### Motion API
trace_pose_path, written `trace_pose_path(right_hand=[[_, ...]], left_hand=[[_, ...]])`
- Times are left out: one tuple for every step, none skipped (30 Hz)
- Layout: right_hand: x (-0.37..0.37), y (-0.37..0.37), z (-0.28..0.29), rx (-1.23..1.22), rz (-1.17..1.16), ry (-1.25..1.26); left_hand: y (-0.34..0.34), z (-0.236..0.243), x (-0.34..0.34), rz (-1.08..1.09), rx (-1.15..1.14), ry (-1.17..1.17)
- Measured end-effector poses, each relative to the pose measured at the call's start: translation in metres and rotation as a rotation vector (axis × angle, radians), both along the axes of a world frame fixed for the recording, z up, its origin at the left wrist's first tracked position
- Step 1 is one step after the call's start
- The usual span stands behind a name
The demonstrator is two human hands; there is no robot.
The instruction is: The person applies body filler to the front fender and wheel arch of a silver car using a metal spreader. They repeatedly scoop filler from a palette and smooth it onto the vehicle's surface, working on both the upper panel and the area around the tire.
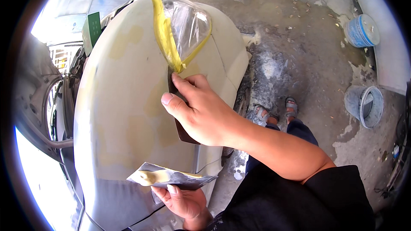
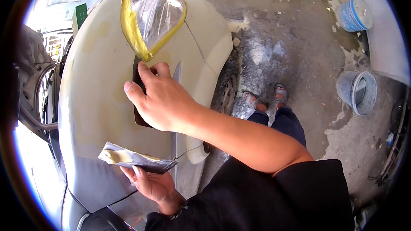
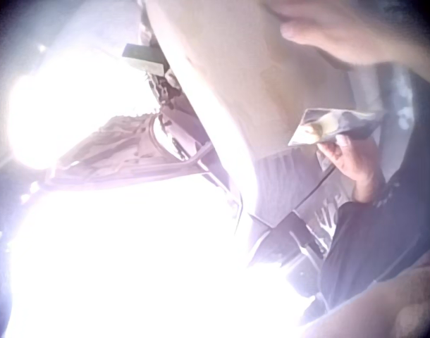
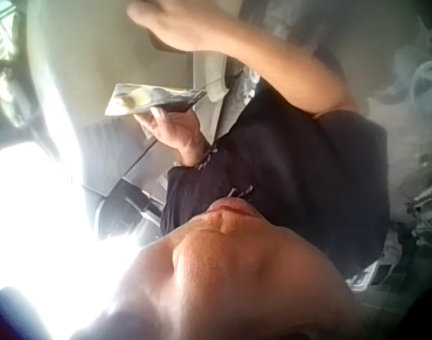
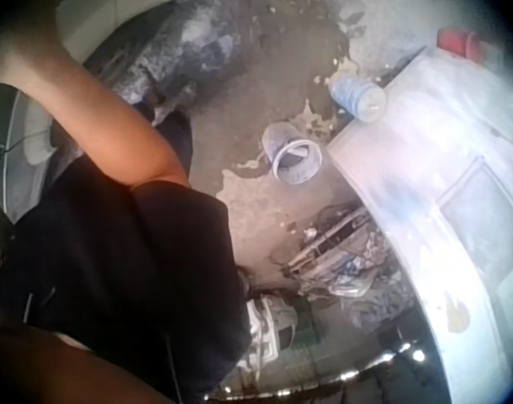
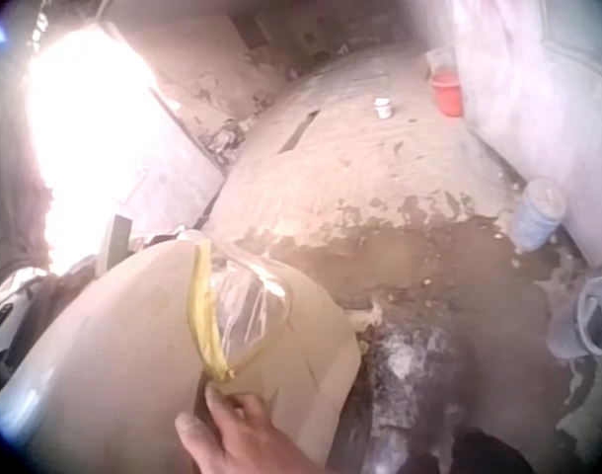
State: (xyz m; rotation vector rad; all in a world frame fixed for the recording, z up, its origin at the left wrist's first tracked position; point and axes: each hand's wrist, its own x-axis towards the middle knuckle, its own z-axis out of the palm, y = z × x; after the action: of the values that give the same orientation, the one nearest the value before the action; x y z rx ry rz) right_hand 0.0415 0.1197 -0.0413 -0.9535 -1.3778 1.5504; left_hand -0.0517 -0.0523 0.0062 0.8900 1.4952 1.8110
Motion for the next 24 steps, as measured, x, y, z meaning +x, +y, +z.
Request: trace_pose_path(right_hand=[[-0.001, 0.000, 0.002, -0.004, -0.014, 0.005], [-0.002, -0.001, 0.003, -0.007, -0.027, 0.010], [-0.003, -0.003, 0.002, 0.121, -0.053, -0.029], [-0.004, -0.005, 0.000, 0.249, -0.080, -0.067], [-0.003, -0.006, -0.001, 0.312, -0.085, -0.088], [-0.002, -0.007, -0.001, 0.374, -0.092, -0.110], [-0.002, -0.008, -0.001, 0.437, -0.100, -0.130], [-0.002, -0.009, -0.006, 0.489, -0.102, -0.161], [0.002, -0.009, -0.007, 0.481, -0.052, -0.157], [0.004, -0.009, -0.008, 0.472, 0.003, -0.150], [0.015, -0.010, -0.008, 0.403, 0.110, -0.107], [0.026, -0.011, -0.008, 0.341, 0.172, -0.018], [0.038, -0.012, -0.009, 0.276, 0.228, 0.070], [0.050, -0.015, -0.009, 0.218, 0.241, 0.199], [0.061, -0.018, -0.011, 0.158, 0.255, 0.328], [0.069, -0.021, -0.020, 0.302, 0.247, 0.451], [0.078, -0.025, -0.019, 0.292, 0.352, 0.584], [0.082, -0.031, -0.021, 0.295, 0.451, 0.661], [0.086, -0.038, -0.023, 0.296, 0.541, 0.737], [0.084, -0.046, -0.036, 0.366, 0.487, 0.594], [0.089, -0.044, -0.050, 0.410, 0.467, 0.397], [0.091, -0.041, -0.058, 0.411, 0.467, 0.306], [0.092, -0.040, -0.063, 0.412, 0.466, 0.215], [0.093, -0.040, -0.063, 0.264, 0.443, 0.299]], left_hand=[[0.000, 0.000, 0.000, 0.012, -0.002, 0.001], [0.000, 0.001, 0.000, 0.024, -0.005, 0.002], [0.001, 0.002, 0.000, 0.020, -0.002, 0.000], [0.002, 0.003, 0.001, 0.017, 0.001, 0.000], [0.003, 0.004, 0.002, 0.014, 0.005, -0.001], [0.004, 0.004, 0.001, 0.014, 0.011, 0.001], [0.005, 0.004, 0.000, 0.015, 0.017, 0.005], [0.006, 0.004, 0.000, 0.014, 0.023, 0.008], [0.009, 0.005, 0.002, 0.015, 0.023, 0.005], [0.011, 0.006, 0.004, 0.020, 0.021, 0.005], [0.013, 0.007, 0.006, 0.025, 0.019, 0.005], [0.016, 0.008, 0.008, 0.019, 0.013, -0.007], [0.018, 0.008, 0.010, 0.009, 0.007, -0.019], [0.020, 0.008, 0.011, 0.003, 0.001, -0.036], [0.022, 0.008, 0.012, 0.019, -0.019, -0.046], [0.025, 0.008, 0.015, 0.031, -0.037, -0.056], [0.026, 0.008, 0.016, 0.050, -0.057, -0.066], [0.027, 0.007, 0.016, 0.045, -0.069, -0.071], [0.025, 0.009, 0.014, -0.031, -0.057, -0.114], [0.032, 0.011, 0.021, 0.037, -0.038, -0.055], [0.039, 0.014, 0.028, 0.106, -0.018, 0.004], [0.040, 0.017, 0.027, 0.087, -0.002, -0.008], [0.040, 0.017, 0.026, 0.077, 0.013, 0.002], [0.038, 0.015, 0.024, 0.067, 0.028, 0.013]])
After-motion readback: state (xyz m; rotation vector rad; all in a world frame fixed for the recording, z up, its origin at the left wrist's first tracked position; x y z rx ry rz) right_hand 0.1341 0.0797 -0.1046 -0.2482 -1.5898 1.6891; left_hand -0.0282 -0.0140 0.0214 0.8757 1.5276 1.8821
